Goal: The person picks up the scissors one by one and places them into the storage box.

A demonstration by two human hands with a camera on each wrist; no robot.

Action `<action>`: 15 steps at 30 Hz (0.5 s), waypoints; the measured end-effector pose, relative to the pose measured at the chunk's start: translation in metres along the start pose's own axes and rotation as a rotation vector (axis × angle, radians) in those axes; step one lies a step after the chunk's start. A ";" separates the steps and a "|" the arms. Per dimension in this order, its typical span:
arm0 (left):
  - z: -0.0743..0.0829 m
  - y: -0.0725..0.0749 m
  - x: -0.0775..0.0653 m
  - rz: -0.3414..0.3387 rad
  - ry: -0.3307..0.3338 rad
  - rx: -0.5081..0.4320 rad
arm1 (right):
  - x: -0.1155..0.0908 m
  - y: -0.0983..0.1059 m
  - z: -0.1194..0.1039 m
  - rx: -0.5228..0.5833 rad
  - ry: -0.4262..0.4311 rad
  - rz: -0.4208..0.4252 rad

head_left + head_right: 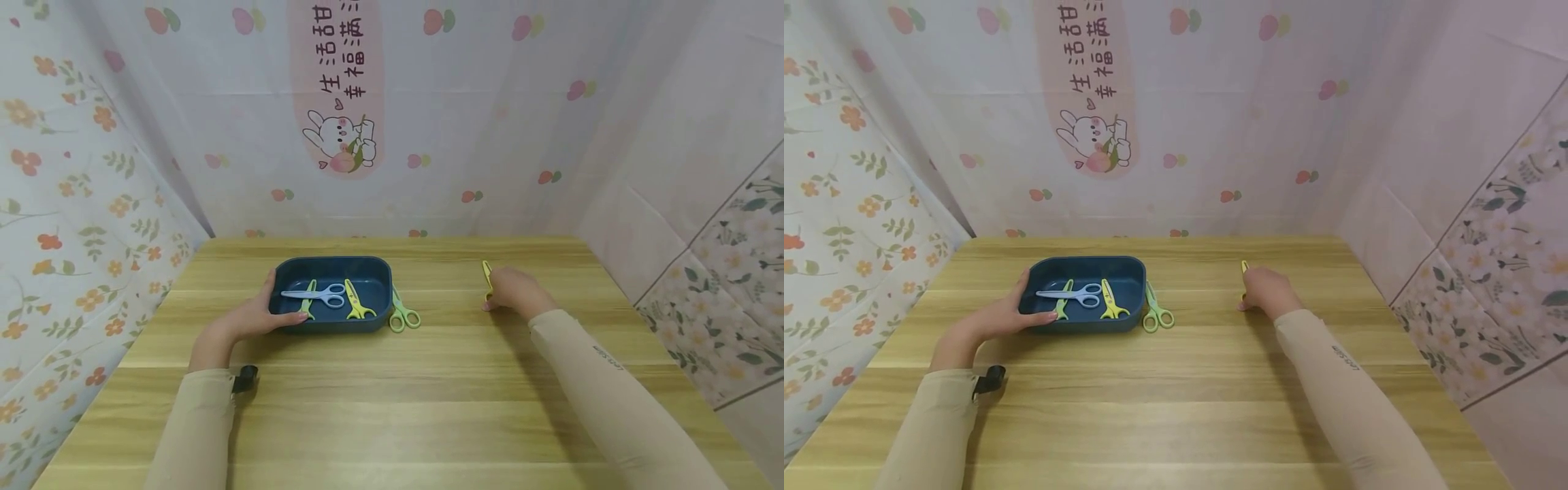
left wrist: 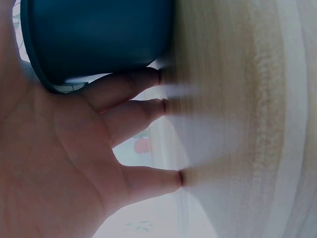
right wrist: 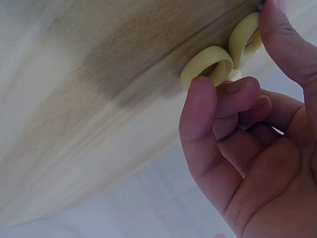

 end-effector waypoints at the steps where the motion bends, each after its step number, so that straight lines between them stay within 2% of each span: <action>1: 0.000 0.000 0.000 -0.001 0.001 -0.001 | 0.000 -0.001 0.000 0.000 -0.004 -0.006; 15: 0.001 -0.003 0.000 -0.021 0.008 0.004 | -0.003 -0.003 0.000 -0.009 0.030 -0.028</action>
Point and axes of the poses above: each hand's wrist, its own x-axis towards the middle knuckle, its own y-axis out of the back of the hand, z = x × y, the point moved 8 cm from there along x, towards the middle knuckle, and after that the axes turned 14 degrees about -x, right-handed, at the moved point
